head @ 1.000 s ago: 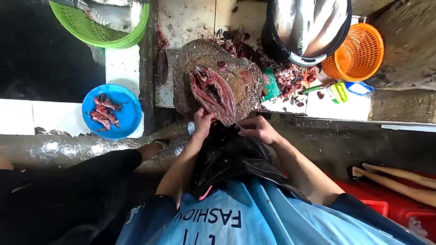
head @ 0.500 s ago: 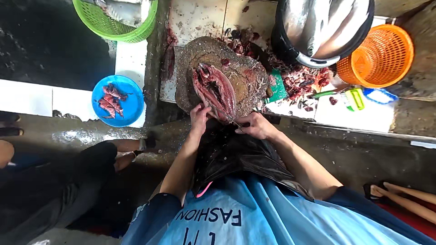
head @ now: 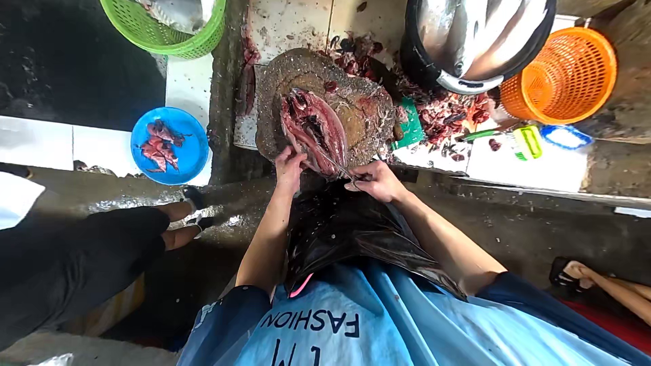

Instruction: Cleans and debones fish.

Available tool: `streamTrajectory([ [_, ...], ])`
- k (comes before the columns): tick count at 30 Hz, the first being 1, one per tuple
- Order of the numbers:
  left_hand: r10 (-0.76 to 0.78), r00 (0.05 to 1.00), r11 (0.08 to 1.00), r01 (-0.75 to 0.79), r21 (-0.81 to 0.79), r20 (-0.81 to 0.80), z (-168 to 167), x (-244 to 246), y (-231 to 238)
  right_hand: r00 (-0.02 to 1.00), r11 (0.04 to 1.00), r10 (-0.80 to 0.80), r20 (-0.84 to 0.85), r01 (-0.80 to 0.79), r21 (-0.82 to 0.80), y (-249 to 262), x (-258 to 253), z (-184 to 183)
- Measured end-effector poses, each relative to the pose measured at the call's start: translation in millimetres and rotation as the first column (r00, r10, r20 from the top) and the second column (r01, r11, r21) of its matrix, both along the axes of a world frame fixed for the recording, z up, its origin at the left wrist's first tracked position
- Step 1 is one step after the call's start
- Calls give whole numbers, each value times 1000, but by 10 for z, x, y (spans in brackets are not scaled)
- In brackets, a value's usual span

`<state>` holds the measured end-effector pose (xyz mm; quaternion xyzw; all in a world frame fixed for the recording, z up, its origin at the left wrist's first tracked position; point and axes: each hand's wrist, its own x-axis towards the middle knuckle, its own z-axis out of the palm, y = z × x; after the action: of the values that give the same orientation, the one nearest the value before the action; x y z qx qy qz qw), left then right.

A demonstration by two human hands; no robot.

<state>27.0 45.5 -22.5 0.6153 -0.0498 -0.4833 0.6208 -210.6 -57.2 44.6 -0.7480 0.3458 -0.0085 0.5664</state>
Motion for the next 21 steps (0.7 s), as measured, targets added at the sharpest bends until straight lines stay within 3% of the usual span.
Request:
streamTrajectory([
  [9,20,1000,999,-20,-30,-3,32,-17,25,973,958,154,-169,-189,-213,88,84,-37],
  [21,96,993,995,-95,14,-64,2,-53,-20,966,947,205,-157,-236,-219,254,-139,37],
])
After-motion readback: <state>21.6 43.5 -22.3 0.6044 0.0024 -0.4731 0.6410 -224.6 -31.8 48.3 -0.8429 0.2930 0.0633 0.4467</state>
